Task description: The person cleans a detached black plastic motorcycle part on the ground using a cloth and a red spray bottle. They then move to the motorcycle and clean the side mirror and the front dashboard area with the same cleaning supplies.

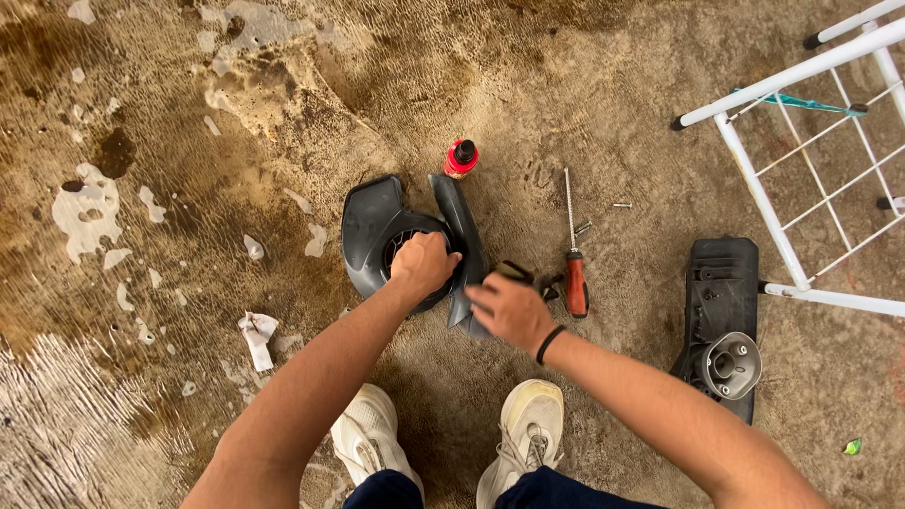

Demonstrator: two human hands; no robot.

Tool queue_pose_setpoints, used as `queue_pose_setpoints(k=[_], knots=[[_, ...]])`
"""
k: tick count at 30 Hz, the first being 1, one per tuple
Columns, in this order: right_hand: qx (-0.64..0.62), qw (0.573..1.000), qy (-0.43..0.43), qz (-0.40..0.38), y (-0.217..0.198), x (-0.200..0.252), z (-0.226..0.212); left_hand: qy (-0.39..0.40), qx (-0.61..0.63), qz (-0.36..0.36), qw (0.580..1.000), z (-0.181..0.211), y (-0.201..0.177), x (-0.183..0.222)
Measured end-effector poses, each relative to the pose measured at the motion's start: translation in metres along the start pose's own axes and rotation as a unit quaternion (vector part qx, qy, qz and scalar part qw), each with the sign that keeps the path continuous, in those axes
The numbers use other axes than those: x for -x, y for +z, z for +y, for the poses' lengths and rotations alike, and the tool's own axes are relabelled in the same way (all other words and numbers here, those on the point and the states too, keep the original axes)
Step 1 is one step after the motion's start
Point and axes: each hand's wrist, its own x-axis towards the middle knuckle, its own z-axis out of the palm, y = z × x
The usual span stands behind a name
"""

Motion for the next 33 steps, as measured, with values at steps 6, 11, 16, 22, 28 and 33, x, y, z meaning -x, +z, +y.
queue_pose_setpoints(k=[6, 11, 16, 22, 28, 33], knots=[[-0.022, 0.996, -0.070, 0.056, -0.020, 0.003, -0.027, -0.004, 0.041, 0.007, 0.999, -0.001, -0.002, 0.004], [0.011, 0.995, 0.041, 0.096, -0.036, -0.016, -0.016, -0.008, 0.034, 0.007, 0.999, 0.003, -0.003, 0.002], [0.091, 0.990, -0.108, 0.013, -0.001, 0.000, -0.051, -0.009, 0.029, -0.001, 1.000, 0.001, -0.003, 0.001], [0.081, 0.993, 0.070, -0.051, -0.020, -0.041, -0.044, -0.017, 0.049, -0.001, 0.999, -0.004, 0.000, 0.009], [0.102, 0.995, 0.009, -0.014, -0.021, -0.031, -0.040, -0.025, 0.057, 0.003, 0.998, 0.000, -0.002, 0.009], [0.164, 0.983, -0.066, -0.046, -0.005, -0.020, -0.060, -0.020, 0.061, 0.003, 0.998, -0.002, -0.007, 0.009]])
